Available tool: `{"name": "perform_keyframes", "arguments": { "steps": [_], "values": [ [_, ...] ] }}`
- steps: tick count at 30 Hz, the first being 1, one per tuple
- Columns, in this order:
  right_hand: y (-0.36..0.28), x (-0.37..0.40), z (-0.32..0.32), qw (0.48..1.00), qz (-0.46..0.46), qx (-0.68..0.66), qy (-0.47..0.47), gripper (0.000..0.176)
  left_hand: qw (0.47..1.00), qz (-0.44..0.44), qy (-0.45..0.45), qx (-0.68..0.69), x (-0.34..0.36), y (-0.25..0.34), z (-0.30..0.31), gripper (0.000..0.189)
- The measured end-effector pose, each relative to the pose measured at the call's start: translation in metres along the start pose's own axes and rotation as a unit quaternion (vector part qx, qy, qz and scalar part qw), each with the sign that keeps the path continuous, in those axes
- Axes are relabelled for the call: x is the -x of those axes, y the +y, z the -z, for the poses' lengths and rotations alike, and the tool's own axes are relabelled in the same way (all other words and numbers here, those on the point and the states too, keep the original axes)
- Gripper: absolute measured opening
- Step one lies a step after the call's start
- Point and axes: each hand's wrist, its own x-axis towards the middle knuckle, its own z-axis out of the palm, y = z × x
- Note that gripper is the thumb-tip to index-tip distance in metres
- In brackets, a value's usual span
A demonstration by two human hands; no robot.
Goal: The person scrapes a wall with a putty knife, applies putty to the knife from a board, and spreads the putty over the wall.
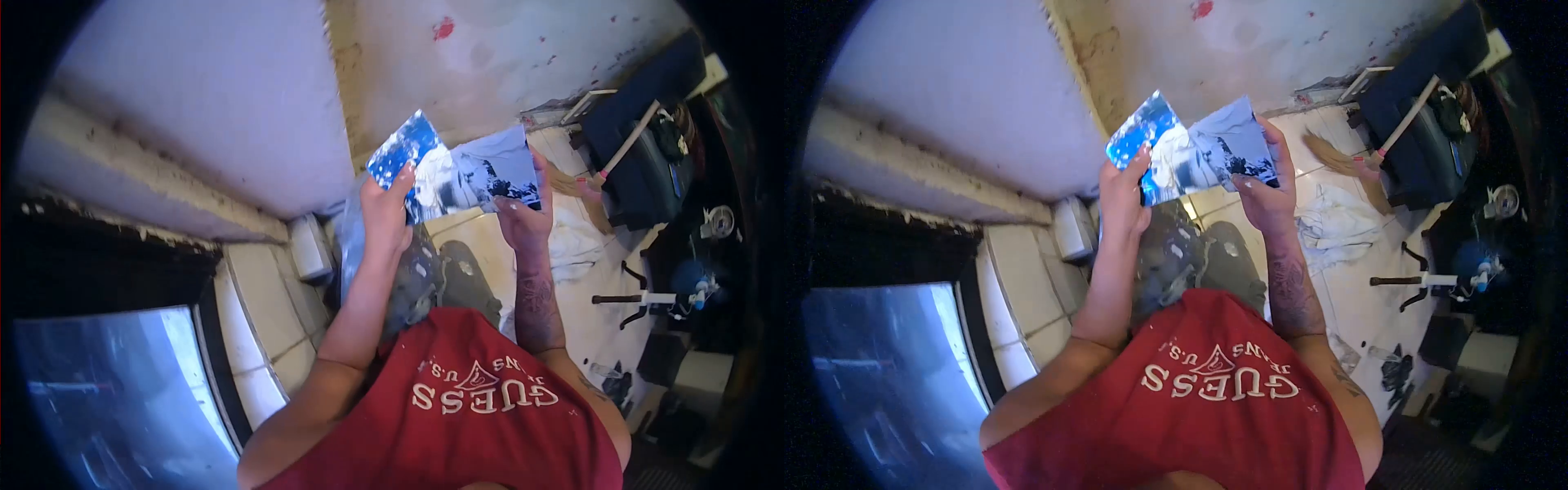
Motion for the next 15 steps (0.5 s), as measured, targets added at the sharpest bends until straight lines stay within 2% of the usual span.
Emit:
{"name": "perform_keyframes", "arguments": {
  "steps": [1,4,7,12,13,15],
  "values": [
    [0.003,0.002,0.002,1.0,0.005,0.016,-0.026,0.071,1.0,-0.006,0.005,-0.004,0.001,-0.002,-0.001,0.016],
    [0.015,-0.003,0.002,0.949,0.106,0.266,-0.133,0.067,0.998,-0.034,0.04,-0.029,-0.004,-0.009,0.0,0.014],
    [0.038,-0.008,0.0,0.917,0.098,0.337,-0.193,0.065,0.996,-0.04,0.067,-0.046,-0.018,-0.025,0.008,0.014],
    [0.053,-0.005,0.014,0.863,0.06,0.455,-0.21,0.07,0.993,0.004,0.092,-0.072,-0.028,-0.056,0.024,0.014],
    [0.055,-0.002,0.015,0.864,0.052,0.458,-0.202,0.072,0.993,-0.009,0.098,-0.058,-0.029,-0.059,0.022,0.01],
    [0.058,0.004,0.013,0.831,0.086,0.509,-0.207,0.072,0.993,-0.017,0.104,-0.051,-0.031,-0.063,0.019,0.009]
  ]
}}
